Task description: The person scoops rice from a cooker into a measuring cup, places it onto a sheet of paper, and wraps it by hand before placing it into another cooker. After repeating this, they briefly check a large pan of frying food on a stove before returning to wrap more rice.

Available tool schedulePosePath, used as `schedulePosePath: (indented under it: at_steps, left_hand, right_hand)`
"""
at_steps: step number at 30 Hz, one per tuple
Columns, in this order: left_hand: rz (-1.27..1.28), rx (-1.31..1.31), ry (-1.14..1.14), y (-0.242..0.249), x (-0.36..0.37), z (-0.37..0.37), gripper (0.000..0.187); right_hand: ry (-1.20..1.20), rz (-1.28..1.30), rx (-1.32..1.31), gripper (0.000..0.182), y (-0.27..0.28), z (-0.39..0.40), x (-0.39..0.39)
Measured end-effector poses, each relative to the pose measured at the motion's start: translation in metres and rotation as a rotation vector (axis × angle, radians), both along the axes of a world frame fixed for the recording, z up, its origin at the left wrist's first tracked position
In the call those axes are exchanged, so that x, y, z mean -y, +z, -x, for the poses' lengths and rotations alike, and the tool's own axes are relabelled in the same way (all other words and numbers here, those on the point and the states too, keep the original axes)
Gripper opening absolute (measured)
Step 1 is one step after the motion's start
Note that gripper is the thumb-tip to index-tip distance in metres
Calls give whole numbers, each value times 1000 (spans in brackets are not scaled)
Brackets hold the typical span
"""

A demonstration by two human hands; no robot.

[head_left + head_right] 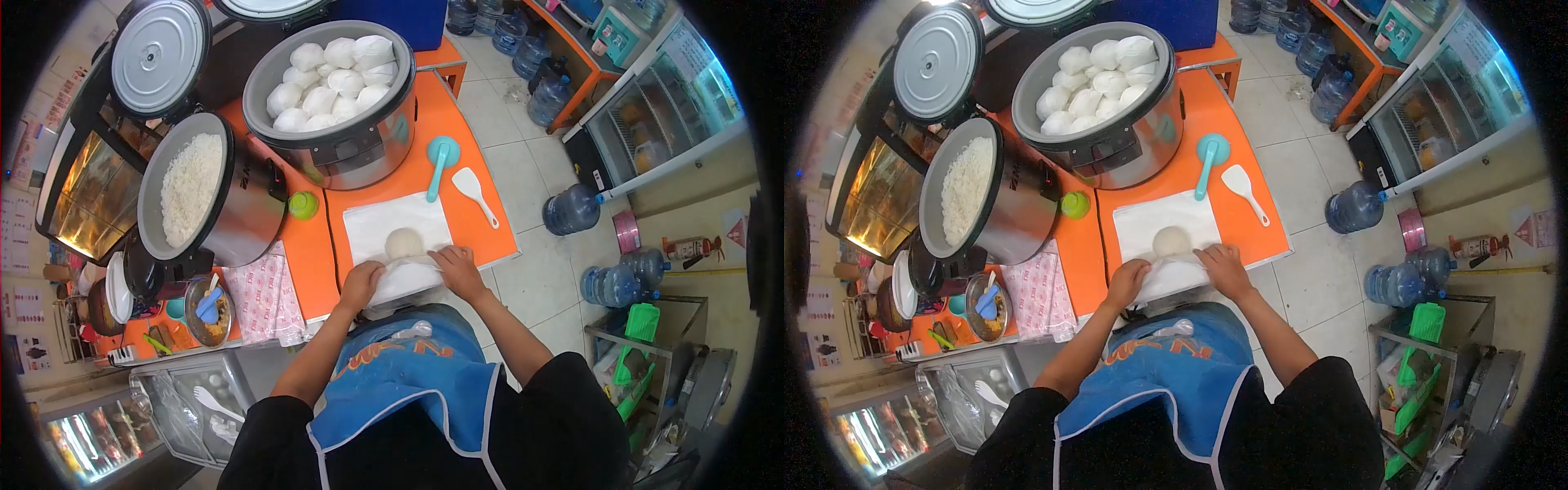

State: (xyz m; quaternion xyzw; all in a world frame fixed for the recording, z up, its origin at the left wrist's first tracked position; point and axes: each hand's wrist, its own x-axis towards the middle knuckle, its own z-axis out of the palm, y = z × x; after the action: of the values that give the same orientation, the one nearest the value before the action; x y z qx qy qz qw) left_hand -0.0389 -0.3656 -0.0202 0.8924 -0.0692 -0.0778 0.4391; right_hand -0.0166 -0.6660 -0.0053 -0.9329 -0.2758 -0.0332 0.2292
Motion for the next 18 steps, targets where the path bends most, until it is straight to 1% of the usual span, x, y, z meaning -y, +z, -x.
schedulePosePath:
  at_steps: [1,2,3,4,5,6,8,11,12,14,15,16,17,18]
  left_hand:
    - [-26,84,-27,10,4,4,24]
    - [-53,168,-55,19,8,8,31]
    - [-54,171,-57,21,11,13,31]
    - [-132,236,-97,24,14,19,37]
    - [-209,300,-138,24,16,26,44]
    - [-208,302,-141,11,10,32,44]
    - [-292,212,-159,-17,-6,39,35]
    - [-206,168,-102,-25,-20,47,33]
    - [-204,169,-95,-16,-18,48,33]
    - [-239,153,-127,3,-21,54,24]
    - [-241,151,-121,7,-22,53,24]
    - [-127,131,-94,11,-21,49,19]
    - [-12,110,-69,13,-21,44,17]
    - [-12,108,-70,13,-22,38,17]
  right_hand:
    - [-11,45,38,34,-14,0,5]
    - [-12,44,40,34,-14,-1,7]
    - [9,-39,93,26,-11,-2,8]
    - [29,-121,145,21,-9,-3,10]
    - [27,-121,148,21,-6,-2,12]
    - [59,-104,140,18,-3,-1,15]
    - [87,-82,131,15,-2,2,21]
    - [157,-66,102,13,-3,11,27]
    - [184,-74,75,12,2,14,28]
    - [219,-84,50,11,7,12,29]
    - [167,-160,-56,10,8,12,29]
    - [113,-236,-163,11,9,12,29]
    - [114,-238,-165,11,7,8,28]
    - [30,-344,-286,11,2,1,28]
